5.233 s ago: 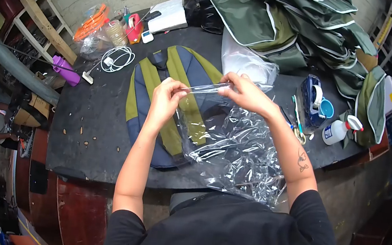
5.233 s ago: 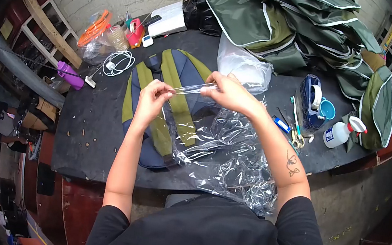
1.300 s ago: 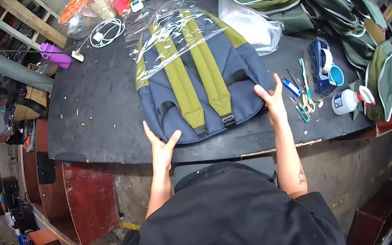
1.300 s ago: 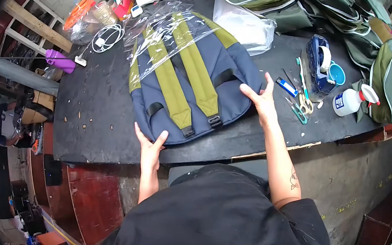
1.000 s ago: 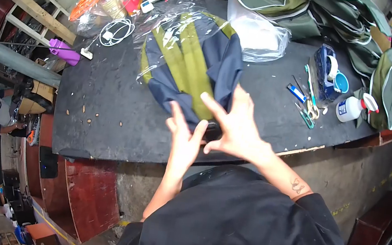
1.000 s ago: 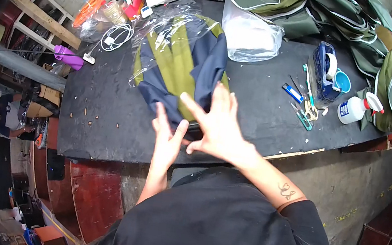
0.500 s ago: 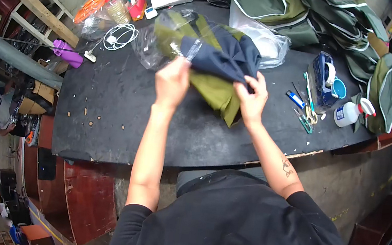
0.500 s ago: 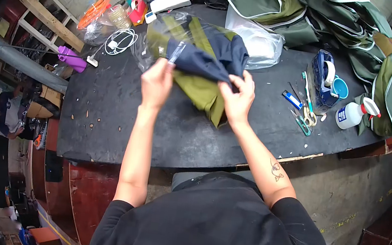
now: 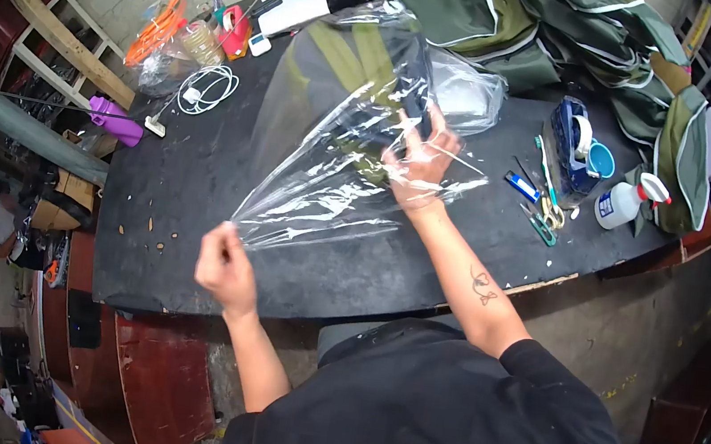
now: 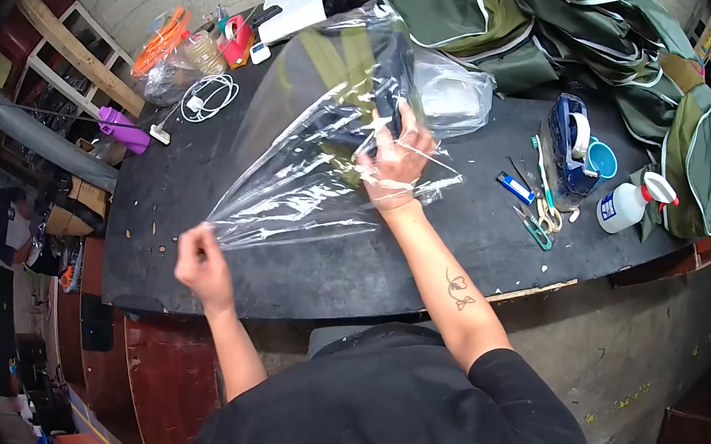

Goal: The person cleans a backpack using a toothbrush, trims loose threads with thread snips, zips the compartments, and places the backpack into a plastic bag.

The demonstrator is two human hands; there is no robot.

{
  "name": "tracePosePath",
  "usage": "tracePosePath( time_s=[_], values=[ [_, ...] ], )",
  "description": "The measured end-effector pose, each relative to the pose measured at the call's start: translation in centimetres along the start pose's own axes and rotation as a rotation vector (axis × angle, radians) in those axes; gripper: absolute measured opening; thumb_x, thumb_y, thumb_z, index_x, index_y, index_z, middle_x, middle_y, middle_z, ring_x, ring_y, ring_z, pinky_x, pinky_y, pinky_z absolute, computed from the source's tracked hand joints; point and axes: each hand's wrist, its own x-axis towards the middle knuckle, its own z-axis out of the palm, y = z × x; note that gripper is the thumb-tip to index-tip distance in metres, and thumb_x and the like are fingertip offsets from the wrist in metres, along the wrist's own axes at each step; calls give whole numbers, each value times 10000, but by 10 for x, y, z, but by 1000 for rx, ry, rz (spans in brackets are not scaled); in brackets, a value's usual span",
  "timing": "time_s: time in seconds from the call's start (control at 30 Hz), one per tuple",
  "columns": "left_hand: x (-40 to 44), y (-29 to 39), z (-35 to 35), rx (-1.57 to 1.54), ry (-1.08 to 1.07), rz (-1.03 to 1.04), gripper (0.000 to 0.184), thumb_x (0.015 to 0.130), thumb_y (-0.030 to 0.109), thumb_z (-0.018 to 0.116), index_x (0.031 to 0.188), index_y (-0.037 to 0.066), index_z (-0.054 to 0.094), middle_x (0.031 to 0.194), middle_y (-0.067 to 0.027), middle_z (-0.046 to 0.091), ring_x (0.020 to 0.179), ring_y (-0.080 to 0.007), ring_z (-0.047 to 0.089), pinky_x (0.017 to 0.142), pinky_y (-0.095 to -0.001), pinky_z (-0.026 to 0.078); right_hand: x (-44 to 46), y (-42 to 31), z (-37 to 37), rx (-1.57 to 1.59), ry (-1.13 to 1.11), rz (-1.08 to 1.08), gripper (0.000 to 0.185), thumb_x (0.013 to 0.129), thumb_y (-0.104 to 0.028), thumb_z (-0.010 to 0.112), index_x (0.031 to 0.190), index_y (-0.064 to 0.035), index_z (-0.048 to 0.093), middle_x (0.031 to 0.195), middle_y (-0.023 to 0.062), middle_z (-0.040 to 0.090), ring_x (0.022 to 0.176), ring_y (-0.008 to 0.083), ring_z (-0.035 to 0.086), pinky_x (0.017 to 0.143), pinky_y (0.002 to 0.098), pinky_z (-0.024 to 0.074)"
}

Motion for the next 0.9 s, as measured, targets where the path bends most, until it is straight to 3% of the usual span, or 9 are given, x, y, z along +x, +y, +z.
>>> tracePosePath(
  time_s=[0.1,0.2,0.33,0.47,0.57,0.63,0.67,0.73,0.9],
  values=[
    [-31,-21,11,52,-175,163,49,855,4,610,882,-33,630,772,-61,628,631,-110,542,567,-236,444,-10,-4,2,-139,-172,89,685,689,-299,755,1259,-15,502,1410,272,295,1274,454,275,1036,594,222],
    [-63,-24,26,12,-241,-67,78,853,22,626,916,-24,628,766,-46,618,613,-104,533,546,-248,445,-30,13,0,-265,-327,253,826,669,-308,774,1369,-70,406,1455,281,181,1335,514,126,1033,662,164],
    [-84,-30,55,-117,-85,-455,114,852,25,629,960,-13,626,760,-39,610,597,-93,525,514,-237,425,-58,35,-3,-336,-223,-8,830,709,-367,744,1397,-86,375,1447,297,208,1355,516,104,1042,679,108],
    [-75,-49,63,-513,-462,-970,160,840,14,643,998,-4,622,744,-32,591,597,-73,510,490,-228,408,-61,33,-4,-250,-361,-374,889,745,-462,697,1445,-96,289,1445,325,201,1345,523,136,1048,673,101],
    [-18,-18,52,-662,-94,-758,158,827,-19,640,983,7,640,731,-31,581,601,-59,494,482,-224,394,-45,33,16,134,-533,-365,922,742,-545,659,1458,-119,265,1447,345,187,1344,531,145,1055,666,89],
    [18,20,33,-288,84,-53,159,820,-57,616,957,16,654,731,-18,572,618,-59,502,492,-242,408,-56,31,25,45,-589,-275,934,734,-561,657,1462,-132,259,1448,344,186,1344,535,139,1058,662,87],
    [14,22,31,-284,86,-55,159,820,-57,616,957,16,654,731,-18,572,618,-59,502,492,-242,408,-58,30,29,-51,-631,-189,946,726,-577,655,1465,-144,254,1449,343,185,1345,538,133,1061,658,85],
    [2,27,26,-172,19,544,173,811,-93,588,932,10,656,739,-35,561,630,-96,516,532,-259,427,-51,26,36,-145,-657,-120,957,718,-593,653,1468,-157,248,1451,343,184,1345,542,128,1065,653,84],
    [-97,-53,-1,-175,-114,-365,217,797,-66,594,995,11,638,779,-90,545,647,-197,531,595,-294,444,-59,6,34,-393,-769,-15,989,676,-646,652,1472,-222,244,1451,340,189,1344,555,101,1069,648,85]
  ],
)
